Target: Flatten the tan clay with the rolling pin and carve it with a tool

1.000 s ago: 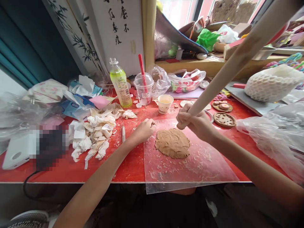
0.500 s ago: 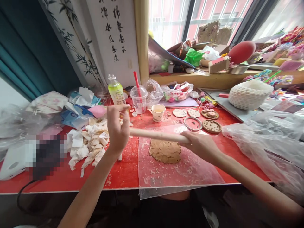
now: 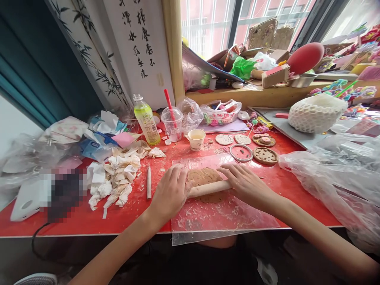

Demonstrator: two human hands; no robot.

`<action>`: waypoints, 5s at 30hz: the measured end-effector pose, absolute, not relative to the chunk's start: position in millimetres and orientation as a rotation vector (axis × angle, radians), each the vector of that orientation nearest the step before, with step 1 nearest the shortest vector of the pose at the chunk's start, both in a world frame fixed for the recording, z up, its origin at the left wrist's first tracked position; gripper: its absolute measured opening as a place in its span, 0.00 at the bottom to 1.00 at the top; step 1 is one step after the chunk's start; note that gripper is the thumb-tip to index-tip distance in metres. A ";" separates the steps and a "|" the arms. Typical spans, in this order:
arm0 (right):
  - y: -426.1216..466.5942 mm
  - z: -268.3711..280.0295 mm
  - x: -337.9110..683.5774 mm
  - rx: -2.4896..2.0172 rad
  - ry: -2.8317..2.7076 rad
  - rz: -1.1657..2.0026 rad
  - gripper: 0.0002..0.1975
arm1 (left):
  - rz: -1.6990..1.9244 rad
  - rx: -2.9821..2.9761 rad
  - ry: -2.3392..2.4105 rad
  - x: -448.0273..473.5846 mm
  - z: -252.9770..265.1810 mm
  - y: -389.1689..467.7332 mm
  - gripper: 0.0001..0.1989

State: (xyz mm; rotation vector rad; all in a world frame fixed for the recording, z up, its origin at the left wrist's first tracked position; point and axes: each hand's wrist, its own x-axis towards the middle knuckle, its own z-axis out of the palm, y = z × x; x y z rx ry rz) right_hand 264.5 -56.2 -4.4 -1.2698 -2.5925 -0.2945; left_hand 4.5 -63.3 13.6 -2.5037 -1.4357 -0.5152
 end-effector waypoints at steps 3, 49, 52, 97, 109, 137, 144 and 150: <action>-60.5 -1.3 275.4 -1.346 -2.595 -0.062 0.21 | -0.492 -2.567 -1.452 0.0 8.1 -76.0 0.20; -118.6 -25.3 288.0 -1.308 -2.711 -0.266 0.42 | -0.009 -2.837 -1.197 -36.3 8.6 -111.6 0.34; -96.4 -26.3 283.2 -1.317 -2.677 -0.285 0.41 | 0.008 -2.851 -1.261 -34.4 4.2 -90.6 0.35; 23.5 -15.7 217.3 -1.648 -2.317 -0.132 0.38 | -0.727 -2.486 -1.267 49.2 16.2 34.1 0.18; -95.9 -23.3 230.8 -1.484 -2.476 -0.250 0.35 | -0.289 -3.095 -1.216 31.2 -0.7 -58.9 0.31; 1.7 -16.1 227.0 -1.667 -2.414 -0.251 0.33 | -0.425 -2.685 -1.024 31.8 4.5 9.8 0.27; 52.7 -16.8 222.7 -1.771 -2.137 -0.256 0.34 | -0.568 -2.447 -0.998 28.1 15.1 53.3 0.25; 42.7 -22.2 224.6 -1.791 -2.121 -0.267 0.33 | -0.709 -2.369 -1.142 26.6 10.8 48.0 0.23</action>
